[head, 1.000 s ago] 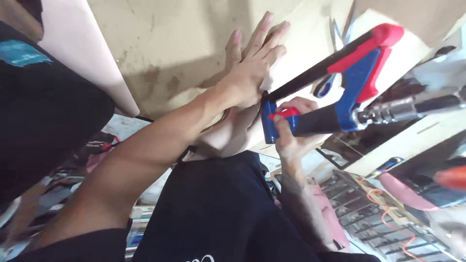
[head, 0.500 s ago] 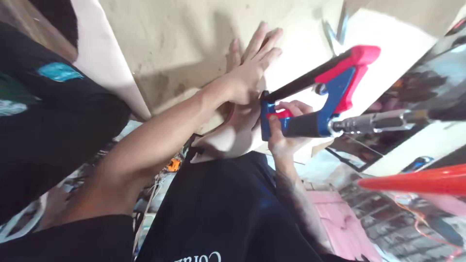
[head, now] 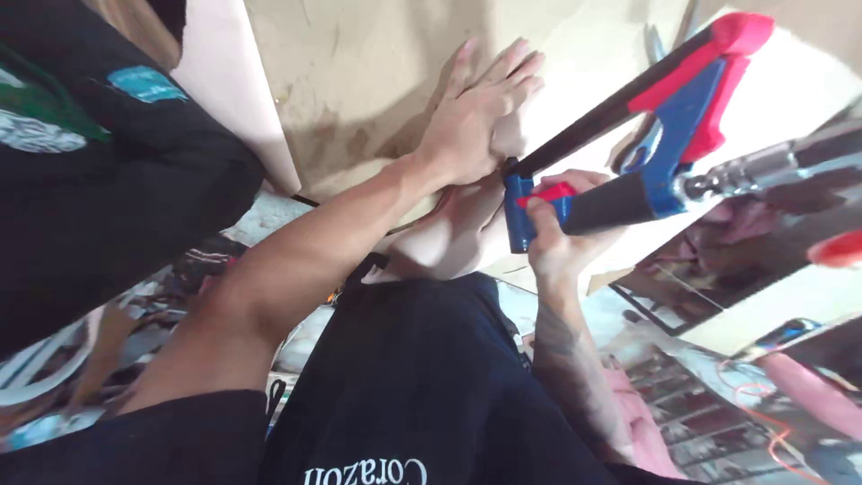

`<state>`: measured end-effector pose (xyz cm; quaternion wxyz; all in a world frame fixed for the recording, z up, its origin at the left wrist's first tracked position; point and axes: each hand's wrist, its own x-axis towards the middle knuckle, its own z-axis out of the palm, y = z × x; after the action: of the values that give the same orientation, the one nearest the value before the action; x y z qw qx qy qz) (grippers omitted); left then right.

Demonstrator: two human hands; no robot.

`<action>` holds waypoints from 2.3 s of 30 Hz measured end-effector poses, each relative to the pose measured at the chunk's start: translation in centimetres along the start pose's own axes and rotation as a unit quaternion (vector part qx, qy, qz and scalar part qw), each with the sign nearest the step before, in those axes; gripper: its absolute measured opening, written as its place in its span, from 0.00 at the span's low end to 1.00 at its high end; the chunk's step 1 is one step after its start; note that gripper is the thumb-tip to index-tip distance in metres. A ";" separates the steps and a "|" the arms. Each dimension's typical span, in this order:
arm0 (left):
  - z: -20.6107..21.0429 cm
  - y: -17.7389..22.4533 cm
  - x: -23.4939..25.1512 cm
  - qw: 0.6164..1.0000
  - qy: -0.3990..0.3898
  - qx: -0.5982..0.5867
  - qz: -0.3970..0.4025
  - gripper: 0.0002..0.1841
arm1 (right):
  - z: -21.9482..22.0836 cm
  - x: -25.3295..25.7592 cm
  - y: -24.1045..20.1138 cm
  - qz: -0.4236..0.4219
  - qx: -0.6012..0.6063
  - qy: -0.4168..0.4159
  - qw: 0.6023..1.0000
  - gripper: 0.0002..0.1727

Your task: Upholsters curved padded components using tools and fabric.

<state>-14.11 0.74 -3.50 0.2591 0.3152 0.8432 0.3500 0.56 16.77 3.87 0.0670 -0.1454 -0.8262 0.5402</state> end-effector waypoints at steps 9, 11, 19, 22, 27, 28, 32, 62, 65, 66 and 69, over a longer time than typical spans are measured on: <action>0.1 0.1 0.3 1.000 0.008 -0.011 0.001 0.40 | 2.5 -1.9 1.6 -0.069 -0.013 0.041 0.997 0.14; 0.0 0.2 0.2 1.000 -0.011 -0.003 0.003 0.41 | 2.4 -1.8 1.3 -0.057 -0.001 0.037 0.998 0.14; 0.0 0.3 0.1 1.000 -0.014 0.011 0.008 0.43 | 1.9 -2.3 1.1 -0.068 -0.015 0.049 0.996 0.16; -0.7 0.4 0.2 0.999 -0.042 0.028 -0.004 0.47 | 0.9 -3.1 1.2 -0.077 0.007 0.065 0.995 0.18; -1.4 0.0 0.4 0.996 -0.092 -0.011 0.002 0.47 | -0.9 -3.1 1.3 -0.052 0.025 0.006 0.998 0.22; -1.4 0.1 0.5 0.996 -0.093 -0.006 -0.002 0.47 | -0.9 -2.8 1.3 -0.046 0.037 -0.002 0.998 0.24; -1.4 0.2 0.5 0.996 -0.091 -0.008 -0.007 0.47 | -0.1 -2.2 0.5 -0.018 0.013 -0.021 1.000 0.24; -1.2 0.1 0.2 0.997 -0.078 -0.005 0.003 0.45 | 2.0 -3.4 2.0 -0.098 0.060 0.139 0.984 0.20; -1.1 0.1 0.2 0.996 -0.084 -0.026 -0.019 0.45 | 2.8 -3.6 1.9 -0.077 0.052 0.148 0.985 0.19; -0.9 0.1 -0.2 0.995 -0.086 -0.044 -0.035 0.44 | 2.9 -3.9 1.8 -0.065 0.049 0.146 0.986 0.18; -1.3 0.2 0.2 0.994 -0.091 -0.051 -0.037 0.43 | 3.0 -3.1 1.7 -0.062 0.035 0.135 0.988 0.16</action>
<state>-15.02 0.39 -2.57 0.3636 0.3005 0.8081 0.3528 3.00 13.81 1.24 0.2164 -0.1629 -0.7976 0.5389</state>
